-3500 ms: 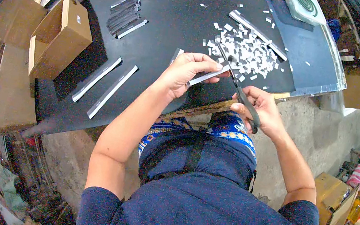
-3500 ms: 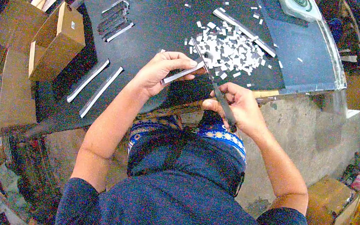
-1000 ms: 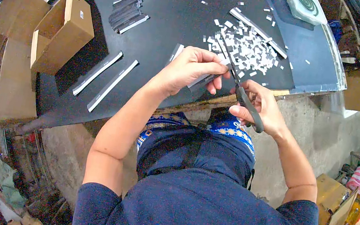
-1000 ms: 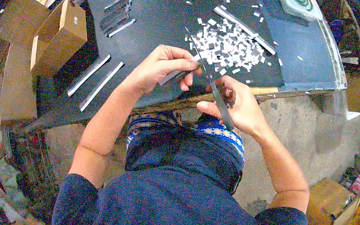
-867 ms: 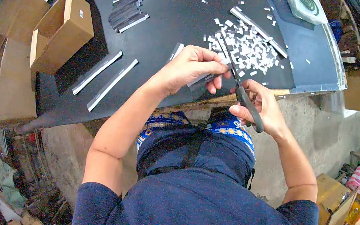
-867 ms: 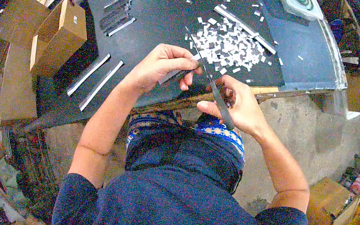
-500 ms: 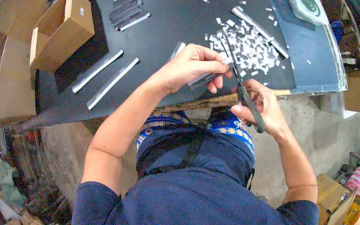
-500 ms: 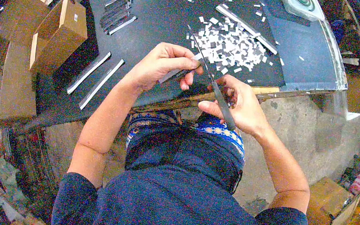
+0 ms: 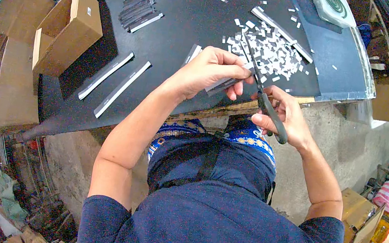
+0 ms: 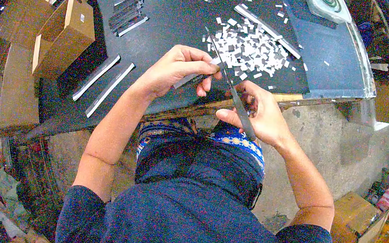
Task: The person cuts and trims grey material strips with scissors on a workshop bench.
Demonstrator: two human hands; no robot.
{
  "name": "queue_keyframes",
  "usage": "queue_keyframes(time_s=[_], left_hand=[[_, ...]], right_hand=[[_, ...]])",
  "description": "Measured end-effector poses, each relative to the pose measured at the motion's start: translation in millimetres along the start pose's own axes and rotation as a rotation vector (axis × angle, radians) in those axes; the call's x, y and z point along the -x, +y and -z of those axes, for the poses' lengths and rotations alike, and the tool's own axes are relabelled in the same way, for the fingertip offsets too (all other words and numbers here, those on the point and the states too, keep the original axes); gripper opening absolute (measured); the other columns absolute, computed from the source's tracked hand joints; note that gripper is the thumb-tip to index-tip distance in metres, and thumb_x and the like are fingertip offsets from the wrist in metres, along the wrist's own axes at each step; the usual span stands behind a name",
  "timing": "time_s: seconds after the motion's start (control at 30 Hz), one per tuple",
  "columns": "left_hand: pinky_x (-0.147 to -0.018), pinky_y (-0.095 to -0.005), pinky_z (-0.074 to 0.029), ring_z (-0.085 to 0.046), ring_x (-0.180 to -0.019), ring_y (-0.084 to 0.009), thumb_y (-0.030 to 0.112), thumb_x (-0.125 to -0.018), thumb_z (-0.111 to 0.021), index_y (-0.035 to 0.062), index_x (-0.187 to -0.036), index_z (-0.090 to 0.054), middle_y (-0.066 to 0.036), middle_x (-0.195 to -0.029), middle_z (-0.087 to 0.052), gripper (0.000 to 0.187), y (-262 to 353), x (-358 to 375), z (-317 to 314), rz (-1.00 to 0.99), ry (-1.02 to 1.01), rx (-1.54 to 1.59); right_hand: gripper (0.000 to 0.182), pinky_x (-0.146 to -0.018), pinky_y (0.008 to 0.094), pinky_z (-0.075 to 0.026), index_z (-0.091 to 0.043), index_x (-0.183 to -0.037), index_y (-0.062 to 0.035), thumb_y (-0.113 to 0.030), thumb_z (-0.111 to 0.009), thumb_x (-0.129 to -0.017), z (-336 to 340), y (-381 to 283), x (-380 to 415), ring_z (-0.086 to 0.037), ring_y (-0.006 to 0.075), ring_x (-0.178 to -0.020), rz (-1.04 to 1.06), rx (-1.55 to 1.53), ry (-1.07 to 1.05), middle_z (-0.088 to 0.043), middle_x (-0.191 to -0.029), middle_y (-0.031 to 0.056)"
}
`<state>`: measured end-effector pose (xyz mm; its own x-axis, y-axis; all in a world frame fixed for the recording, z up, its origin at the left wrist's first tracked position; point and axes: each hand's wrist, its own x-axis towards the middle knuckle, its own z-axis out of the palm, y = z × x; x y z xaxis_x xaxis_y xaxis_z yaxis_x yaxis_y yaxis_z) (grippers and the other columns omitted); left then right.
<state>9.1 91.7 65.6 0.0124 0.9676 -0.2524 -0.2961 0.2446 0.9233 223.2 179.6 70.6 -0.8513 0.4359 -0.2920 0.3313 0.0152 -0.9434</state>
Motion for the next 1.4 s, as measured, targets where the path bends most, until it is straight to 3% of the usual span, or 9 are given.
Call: queue_keyframes(time_s=[0.4,0.83,1.23,1.3,1.4], left_hand=[[-0.054,-0.0232,-0.051,-0.062,-0.056,-0.0127,0.014,-0.087,-0.064,-0.0038,-0.088,-0.069,-0.008,-0.067,-0.065,0.019,0,-1,-1,0.006,0.007,-0.003],[-0.057,-0.0247,-0.050,-0.061,-0.057,-0.0135,0.016,-0.089,-0.061,-0.0044,-0.091,-0.067,-0.007,-0.067,-0.065,0.022,0,-2,-1,-0.008,-0.002,-0.064],[-0.057,-0.0253,-0.051,-0.061,-0.057,-0.0138,0.017,-0.088,-0.063,-0.0048,-0.091,-0.067,-0.008,-0.068,-0.065,0.022,-1,-9,6,0.003,-0.029,-0.060],[-0.056,-0.0254,-0.051,-0.061,-0.057,-0.0138,0.017,-0.088,-0.063,-0.0049,-0.091,-0.067,-0.008,-0.068,-0.065,0.023,-3,-12,8,0.002,-0.037,-0.038],[-0.056,-0.0253,-0.051,-0.061,-0.056,-0.0138,0.017,-0.088,-0.063,-0.0051,-0.092,-0.067,-0.008,-0.068,-0.065,0.023,-5,-15,10,0.014,-0.041,-0.013]], right_hand=[[0.050,-0.051,0.0209,-0.048,-0.055,-0.112,0.0015,-0.022,-0.079,-0.075,2,-2,2,-0.056,0.0071,-0.062,-0.078,-0.002,-0.005,-0.060,-0.083,0.0030],[0.052,-0.052,0.0207,-0.049,-0.054,-0.113,0.0006,-0.024,-0.080,-0.075,2,3,0,-0.057,0.0074,-0.067,-0.018,-0.006,-0.003,-0.060,-0.085,0.0031],[0.046,-0.044,0.0203,-0.041,-0.055,-0.109,-0.0007,-0.024,-0.079,-0.077,1,1,-2,-0.052,0.0059,-0.053,0.008,-0.036,0.035,-0.056,-0.069,-0.0005],[0.043,-0.059,0.0237,-0.043,-0.059,-0.102,-0.0010,-0.025,-0.083,-0.075,2,-5,-1,-0.056,0.0072,-0.070,-0.088,-0.052,0.046,-0.062,-0.078,0.0011],[0.042,-0.057,0.0221,-0.042,-0.059,-0.102,-0.0008,-0.024,-0.082,-0.076,2,-6,-2,-0.055,0.0062,-0.069,-0.099,-0.122,0.032,-0.063,-0.079,0.0011]])
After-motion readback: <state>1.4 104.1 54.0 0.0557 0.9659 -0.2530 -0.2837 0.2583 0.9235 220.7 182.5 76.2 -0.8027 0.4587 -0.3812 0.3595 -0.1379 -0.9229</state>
